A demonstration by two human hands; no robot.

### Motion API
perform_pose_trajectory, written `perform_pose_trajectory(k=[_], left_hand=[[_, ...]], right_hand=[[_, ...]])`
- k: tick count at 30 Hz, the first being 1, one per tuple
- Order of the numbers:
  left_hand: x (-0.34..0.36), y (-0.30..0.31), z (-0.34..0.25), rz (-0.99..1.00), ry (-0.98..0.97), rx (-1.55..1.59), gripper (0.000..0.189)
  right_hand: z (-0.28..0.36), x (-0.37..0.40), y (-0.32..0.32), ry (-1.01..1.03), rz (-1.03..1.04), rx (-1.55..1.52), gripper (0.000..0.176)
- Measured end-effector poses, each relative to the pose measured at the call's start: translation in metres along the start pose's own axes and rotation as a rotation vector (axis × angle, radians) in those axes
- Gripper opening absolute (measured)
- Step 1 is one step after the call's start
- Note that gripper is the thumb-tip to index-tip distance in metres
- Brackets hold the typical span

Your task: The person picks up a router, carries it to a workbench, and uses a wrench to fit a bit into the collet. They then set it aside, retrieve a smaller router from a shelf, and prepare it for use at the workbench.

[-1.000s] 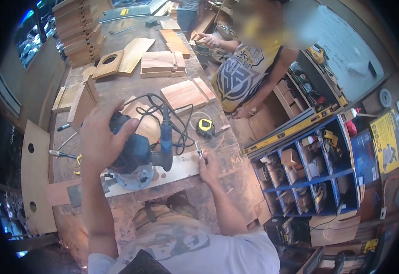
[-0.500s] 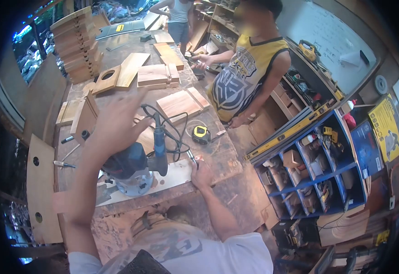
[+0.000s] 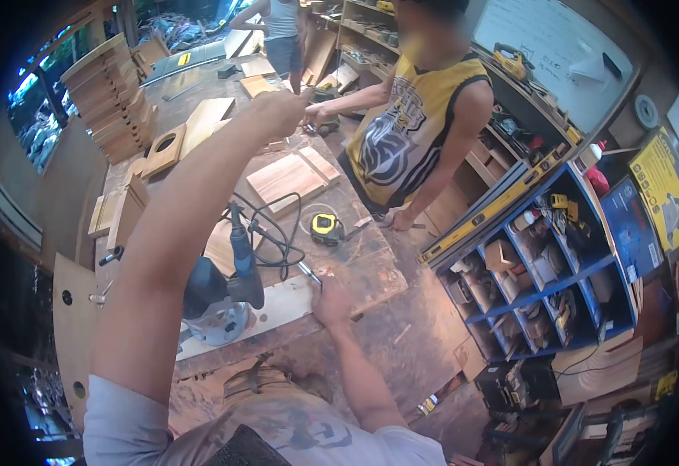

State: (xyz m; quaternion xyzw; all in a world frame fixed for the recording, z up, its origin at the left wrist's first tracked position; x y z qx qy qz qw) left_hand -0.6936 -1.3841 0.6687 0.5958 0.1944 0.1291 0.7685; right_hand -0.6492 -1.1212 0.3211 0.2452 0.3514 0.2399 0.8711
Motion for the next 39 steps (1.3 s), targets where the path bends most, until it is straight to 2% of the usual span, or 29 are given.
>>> perform_pose_trajectory(k=[2,8,9,10,11,12,13,14,16,21,25,29,34,37,39], left_hand=[[-0.002,0.001,0.0,0.0,0.031,0.013,0.05],[0.032,0.038,0.002,-0.072,-0.113,-0.013,0.044],[0.051,0.05,0.004,-0.058,-0.135,0.051,0.043],[0.069,0.048,0.013,-0.233,-0.204,0.11,0.043],[0.107,0.068,0.013,-0.172,-0.198,0.122,0.044],[0.138,0.082,0.015,-0.046,-0.173,0.1,0.064],[0.155,0.06,0.035,-0.224,-0.228,0.208,0.059],[0.185,0.056,0.042,-0.3,-0.214,0.233,0.058],[0.23,0.043,0.063,-0.189,-0.12,0.338,0.059],[0.307,0.002,0.104,-0.157,0.097,0.487,0.055],[0.32,-0.04,0.116,-0.204,0.164,0.616,0.054],[0.321,-0.041,0.113,-0.24,0.215,0.643,0.053],[0.322,-0.047,0.115,-0.257,0.236,0.645,0.052],[0.326,-0.047,0.114,-0.336,0.25,0.784,0.049],[0.338,-0.038,0.114,-0.508,0.302,0.752,0.046]], right_hand=[[-0.002,-0.002,0.0,0.022,0.0,-0.006,0.017],[-0.008,-0.001,-0.008,-0.056,0.064,0.071,0.02],[-0.011,-0.002,-0.009,-0.062,0.079,0.074,0.021],[-0.015,-0.001,-0.013,-0.075,0.099,0.074,0.022],[-0.02,0.001,-0.016,-0.108,0.108,0.126,0.023],[-0.025,0.006,-0.02,-0.149,0.132,0.175,0.024],[-0.02,0.004,-0.018,-0.147,0.146,0.155,0.023],[-0.014,0.001,-0.014,-0.142,0.151,0.136,0.023],[-0.011,-0.003,-0.01,-0.034,0.117,0.048,0.022],[-0.004,-0.005,-0.013,-0.053,0.122,0.143,0.019],[0.001,-0.004,-0.014,0.04,0.111,0.168,0.021],[0.003,-0.001,-0.013,0.052,0.125,0.205,0.022],[0.006,0.004,-0.007,0.068,0.1,0.144,0.03],[0.006,0.004,-0.005,0.084,0.078,0.117,0.035],[0.009,0.006,-0.006,0.121,0.081,0.074,0.038]])
Point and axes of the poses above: each hand's wrist, its own x-axis away from the middle knuckle, its own y-axis out of the back of the hand, z = x × y, the point moved 4 cm from there along -x, towards the middle knuckle, and after that the axes turned 8 degrees about -x, right-handed, at the moved point
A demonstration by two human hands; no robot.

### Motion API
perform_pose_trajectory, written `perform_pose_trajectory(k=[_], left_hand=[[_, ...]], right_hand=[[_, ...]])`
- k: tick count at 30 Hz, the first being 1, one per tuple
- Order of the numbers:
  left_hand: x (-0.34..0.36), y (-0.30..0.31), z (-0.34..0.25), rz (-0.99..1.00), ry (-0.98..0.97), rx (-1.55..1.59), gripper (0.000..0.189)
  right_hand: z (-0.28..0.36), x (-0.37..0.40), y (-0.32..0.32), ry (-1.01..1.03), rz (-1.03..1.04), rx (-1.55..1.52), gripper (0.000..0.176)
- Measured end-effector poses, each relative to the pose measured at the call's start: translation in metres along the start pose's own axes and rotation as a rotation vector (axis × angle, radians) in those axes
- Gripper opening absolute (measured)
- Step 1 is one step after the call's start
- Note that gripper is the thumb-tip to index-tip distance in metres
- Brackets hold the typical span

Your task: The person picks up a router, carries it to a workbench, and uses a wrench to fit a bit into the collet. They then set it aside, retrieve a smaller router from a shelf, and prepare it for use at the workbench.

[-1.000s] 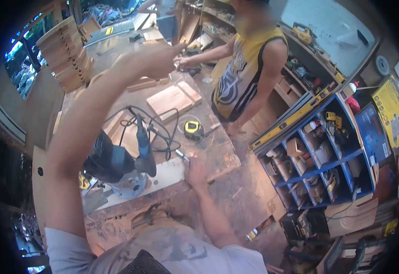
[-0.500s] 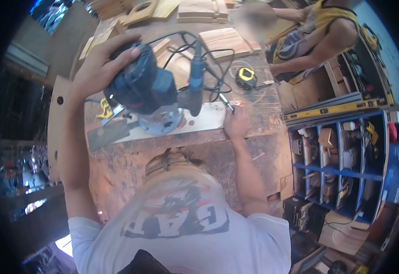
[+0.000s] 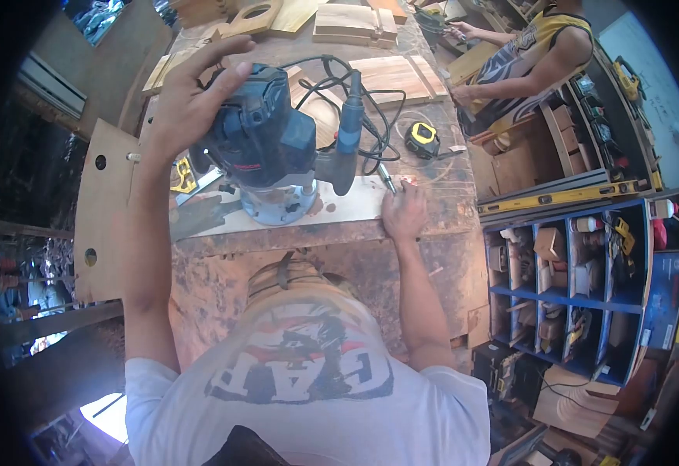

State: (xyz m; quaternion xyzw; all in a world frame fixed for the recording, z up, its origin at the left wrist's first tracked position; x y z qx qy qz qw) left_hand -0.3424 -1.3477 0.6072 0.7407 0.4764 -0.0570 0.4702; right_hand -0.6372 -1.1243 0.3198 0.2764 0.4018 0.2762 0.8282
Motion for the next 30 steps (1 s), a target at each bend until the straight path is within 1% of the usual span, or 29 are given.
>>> perform_pose_trajectory(k=[1,2,3,4,5,6,7,9,11,12,14,16,17,18,19,21,22,23,24,26,27,29,30], left_hand=[[0.003,0.006,-0.005,-0.092,-0.019,-0.001,0.045],[0.01,0.011,-0.002,-0.186,0.01,0.007,0.043],[0.019,0.014,0.005,-0.286,0.026,0.029,0.042],[0.033,0.018,0.012,-0.356,0.134,0.032,0.042],[0.046,0.015,0.039,-0.399,0.222,0.08,0.042],[0.06,0.013,0.051,-0.445,0.306,0.139,0.043],[0.075,0.01,0.064,-0.482,0.4,0.191,0.045],[0.1,-0.007,0.104,-0.514,0.541,0.172,0.047],[0.117,-0.029,0.14,-0.454,0.604,0.203,0.049],[0.115,-0.032,0.143,-0.428,0.637,0.217,0.05],[0.114,-0.04,0.148,-0.277,0.789,0.349,0.05],[0.11,-0.046,0.156,-0.215,0.803,0.402,0.049],[0.109,-0.053,0.173,-0.232,0.743,0.391,0.049],[0.098,-0.054,0.169,-0.249,0.681,0.381,0.049],[0.092,-0.053,0.156,-0.251,0.775,0.379,0.042],[0.088,-0.054,0.171,-0.168,0.766,0.408,0.036],[0.087,-0.056,0.176,-0.123,0.762,0.42,0.033],[0.081,-0.05,0.163,-0.089,0.753,0.3,0.029],[0.077,-0.048,0.151,-0.085,0.79,0.322,0.028],[0.078,-0.048,0.135,-0.079,0.877,0.361,0.026],[0.08,-0.053,0.148,-0.145,0.781,0.407,0.022],[0.085,-0.057,0.163,-0.188,0.747,0.426,0.021],[0.085,-0.058,0.166,-0.197,0.753,0.419,0.021]], right_hand=[[0.001,0.0,0.001,0.035,-0.002,-0.024,0.04],[0.0,-0.004,0.005,0.076,-0.018,-0.038,0.042],[-0.003,-0.002,0.005,0.04,-0.013,0.0,0.044],[-0.006,0.001,0.003,0.005,-0.021,0.041,0.046],[-0.012,0.001,0.002,0.038,-0.067,-0.005,0.048],[-0.015,0.001,0.002,0.068,-0.103,-0.057,0.05],[-0.015,0.0,0.003,0.034,-0.113,-0.072,0.05],[-0.014,0.002,0.004,-0.041,-0.105,-0.113,0.051],[-0.012,0.002,0.008,-0.091,-0.116,-0.14,0.053],[-0.01,-0.001,0.01,-0.112,-0.119,-0.156,0.054],[-0.007,-0.002,0.015,-0.194,-0.107,-0.239,0.052],[-0.011,0.001,0.015,-0.257,-0.136,-0.323,0.05],[-0.018,0.004,0.012,-0.277,-0.172,-0.363,0.049],[-0.015,-0.001,0.014,-0.295,-0.208,-0.404,0.048],[-0.011,-0.004,0.016,-0.311,-0.193,-0.447,0.047],[0.008,-0.011,0.022,-0.348,-0.157,-0.538,0.045],[0.026,-0.02,0.023,-0.352,-0.066,-0.697,0.047],[0.047,-0.034,0.024,-0.357,0.027,-0.855,0.049],[0.065,-0.046,0.024,-0.365,0.122,-1.012,0.051],[0.094,-0.07,0.016,-0.32,0.308,-1.081,0.057],[0.104,-0.079,0.011,-0.337,0.347,-1.054,0.057],[0.125,-0.095,0.001,-0.368,0.455,-1.012,0.058],[0.134,-0.105,0.002,-0.362,0.514,-1.028,0.054]])
Point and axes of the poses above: each hand's wrist, its own x-axis away from the middle knuckle, its own y-axis out of the back of the hand, z = x × y, the point moved 4 cm from there along -x, towards the middle knuckle, and after that the axes turned 8 degrees about -x, right-handed, at the moved point
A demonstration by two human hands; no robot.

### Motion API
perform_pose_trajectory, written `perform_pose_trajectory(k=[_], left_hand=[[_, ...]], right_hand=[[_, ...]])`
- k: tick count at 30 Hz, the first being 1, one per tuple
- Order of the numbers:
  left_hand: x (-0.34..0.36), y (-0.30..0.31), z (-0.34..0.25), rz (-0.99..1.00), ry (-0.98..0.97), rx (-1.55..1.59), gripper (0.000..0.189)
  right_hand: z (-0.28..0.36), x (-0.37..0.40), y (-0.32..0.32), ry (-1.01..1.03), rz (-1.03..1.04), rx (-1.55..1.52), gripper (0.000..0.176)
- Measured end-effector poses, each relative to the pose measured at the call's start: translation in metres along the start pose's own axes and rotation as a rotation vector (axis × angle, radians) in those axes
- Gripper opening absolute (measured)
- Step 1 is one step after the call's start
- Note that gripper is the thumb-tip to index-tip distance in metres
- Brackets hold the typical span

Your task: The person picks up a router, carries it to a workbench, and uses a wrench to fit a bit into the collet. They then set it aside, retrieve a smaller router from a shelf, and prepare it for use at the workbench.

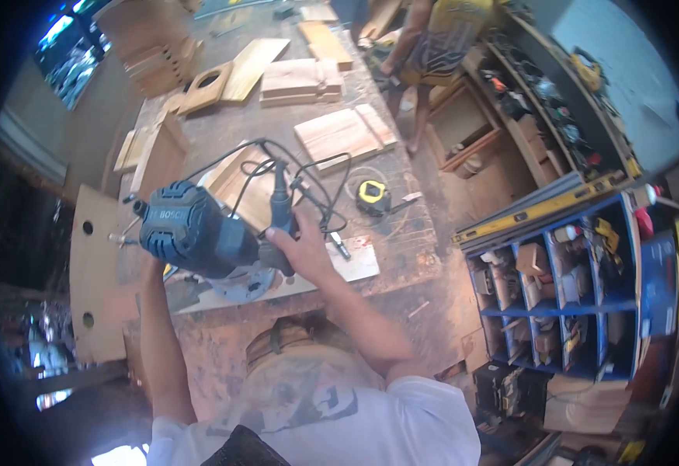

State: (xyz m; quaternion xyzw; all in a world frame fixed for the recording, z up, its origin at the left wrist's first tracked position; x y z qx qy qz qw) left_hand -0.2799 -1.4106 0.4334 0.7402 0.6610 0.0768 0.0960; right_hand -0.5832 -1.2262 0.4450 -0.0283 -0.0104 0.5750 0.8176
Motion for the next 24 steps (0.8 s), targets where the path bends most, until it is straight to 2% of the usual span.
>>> perform_pose_trajectory(k=[2,4,10,15,16,17,19,21,24], left_hand=[[-0.003,-0.002,-0.001,-0.022,0.005,-0.005,0.021],[-0.003,-0.001,-0.003,-0.048,0.014,-0.009,0.02],[0.002,-0.002,-0.006,-0.088,0.01,0.03,0.02],[0.02,-0.007,0.002,-0.098,-0.006,0.257,0.02],[0.04,-0.009,-0.02,-0.084,0.192,0.497,0.02],[0.043,0.009,-0.031,-0.135,0.078,-0.005,0.026],[0.046,0.022,-0.034,-0.197,0.075,-0.152,0.028],[0.051,0.028,-0.033,-0.235,0.139,-0.111,0.03],[0.053,0.029,-0.021,-0.148,0.062,0.331,0.029]], right_hand=[[0.0,-0.01,-0.007,0.006,-0.014,0.009,0.05],[0.001,-0.012,-0.01,-0.062,-0.03,-0.122,0.045],[-0.003,-0.014,-0.011,-0.023,0.023,-0.125,0.036],[0.006,0.014,-0.01,0.037,0.002,-0.081,0.037],[0.005,0.024,-0.011,0.038,-0.001,-0.08,0.038],[0.005,0.032,-0.013,0.071,-0.021,-0.072,0.038],[0.02,0.051,-0.019,0.097,0.008,-0.011,0.038],[0.037,0.068,-0.026,0.177,0.033,0.006,0.037],[0.05,0.096,-0.039,0.428,0.042,0.059,0.037]])
Point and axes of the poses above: each hand's wrist, its own x-axis away from the middle knuckle, its own y-axis out of the back of the hand, z = x × y, the point moved 4 cm from there along -x, towards the middle knuckle, and after that the axes turned 8 degrees about -x, right-handed, at the moved point
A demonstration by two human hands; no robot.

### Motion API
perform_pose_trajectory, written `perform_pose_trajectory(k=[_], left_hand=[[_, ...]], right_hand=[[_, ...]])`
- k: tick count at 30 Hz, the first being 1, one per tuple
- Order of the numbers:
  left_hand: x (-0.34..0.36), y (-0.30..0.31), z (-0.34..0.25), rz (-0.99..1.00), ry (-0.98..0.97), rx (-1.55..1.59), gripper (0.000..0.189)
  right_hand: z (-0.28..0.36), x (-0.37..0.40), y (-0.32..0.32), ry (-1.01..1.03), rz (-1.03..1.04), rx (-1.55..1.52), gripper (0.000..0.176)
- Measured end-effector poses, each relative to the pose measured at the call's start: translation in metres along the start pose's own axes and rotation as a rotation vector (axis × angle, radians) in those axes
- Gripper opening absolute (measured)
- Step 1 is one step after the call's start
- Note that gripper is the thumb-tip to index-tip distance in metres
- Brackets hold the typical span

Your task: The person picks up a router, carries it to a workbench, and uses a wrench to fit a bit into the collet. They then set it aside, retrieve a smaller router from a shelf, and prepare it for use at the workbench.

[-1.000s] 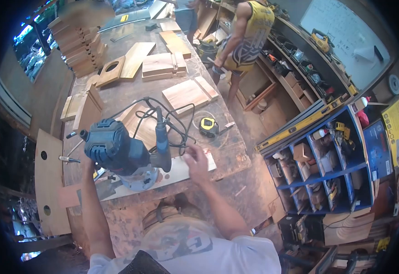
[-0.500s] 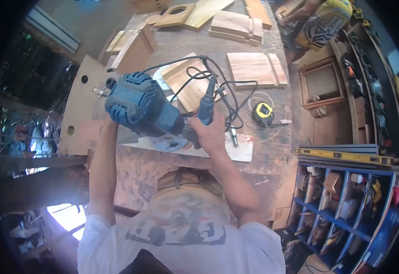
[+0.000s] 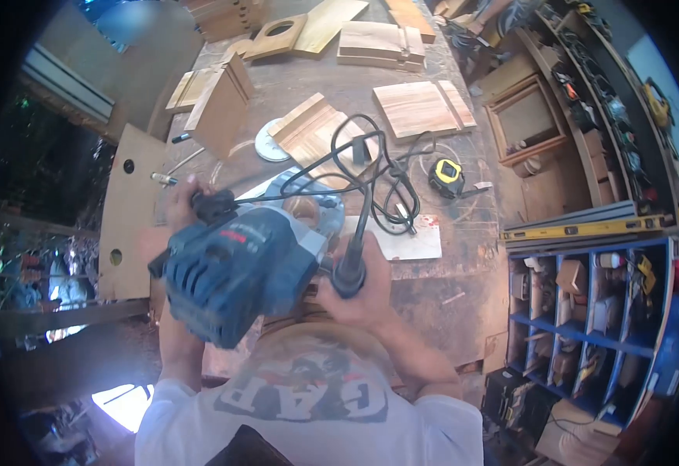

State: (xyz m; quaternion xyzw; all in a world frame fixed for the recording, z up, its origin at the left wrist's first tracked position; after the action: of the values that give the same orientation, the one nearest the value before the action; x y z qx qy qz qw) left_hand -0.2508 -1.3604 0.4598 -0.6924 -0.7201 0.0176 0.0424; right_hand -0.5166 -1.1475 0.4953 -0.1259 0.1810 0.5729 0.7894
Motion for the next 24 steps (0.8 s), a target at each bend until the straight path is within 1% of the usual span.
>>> perform_pose_trajectory(k=[1,4,5,8,9,12,13,16,17,20,23,24], left_hand=[[-0.003,-0.003,-0.002,0.096,-0.06,0.171,0.028],[0.0,-0.009,-0.008,0.125,0.056,0.374,0.029],[-0.004,-0.01,-0.002,0.196,0.077,0.408,0.03],[-0.03,-0.012,0.029,0.399,0.109,0.481,0.033],[-0.036,-0.013,0.039,0.452,0.111,0.486,0.034],[-0.043,-0.02,0.048,0.569,0.137,0.48,0.037],[-0.049,-0.021,0.055,0.6,0.158,0.484,0.037],[-0.063,-0.024,0.068,0.69,0.205,0.514,0.039],[-0.068,-0.027,0.071,0.719,0.215,0.528,0.039],[-0.083,-0.029,0.078,0.811,0.287,0.538,0.041],[-0.086,-0.03,0.072,0.78,0.403,0.35,0.043],[-0.091,-0.031,0.069,0.787,0.412,0.311,0.043]], right_hand=[[0.008,0.005,-0.007,0.121,-0.028,-0.006,0.038],[0.033,0.02,-0.029,0.347,-0.029,0.236,0.036],[0.035,0.026,-0.035,0.444,-0.055,0.312,0.035],[0.027,0.057,-0.057,0.534,-0.09,0.392,0.033],[0.021,0.07,-0.064,0.525,-0.098,0.474,0.033],[0.009,0.089,-0.079,0.535,-0.076,0.515,0.031],[0.01,0.092,-0.082,0.546,-0.023,0.536,0.037],[-0.002,0.102,-0.094,0.528,-0.024,0.582,0.035],[-0.003,0.104,-0.099,0.504,-0.033,0.597,0.032],[-0.018,0.116,-0.117,0.517,-0.061,0.606,0.03],[-0.03,0.122,-0.134,0.498,-0.08,0.659,0.034],[-0.036,0.124,-0.139,0.49,-0.083,0.682,0.036]])
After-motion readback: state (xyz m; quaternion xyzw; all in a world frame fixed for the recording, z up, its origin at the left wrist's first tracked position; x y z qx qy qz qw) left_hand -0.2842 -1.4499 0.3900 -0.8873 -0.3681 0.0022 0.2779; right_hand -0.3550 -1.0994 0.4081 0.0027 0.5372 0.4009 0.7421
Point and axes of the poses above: each hand's wrist, its own x-axis away from the middle knuckle, its own y-axis out of the back of the hand, z = x × y, the point moved 4 cm from there along -x, towards the middle knuckle, and after that the axes turned 8 degrees about -x, right-handed, at the moved point
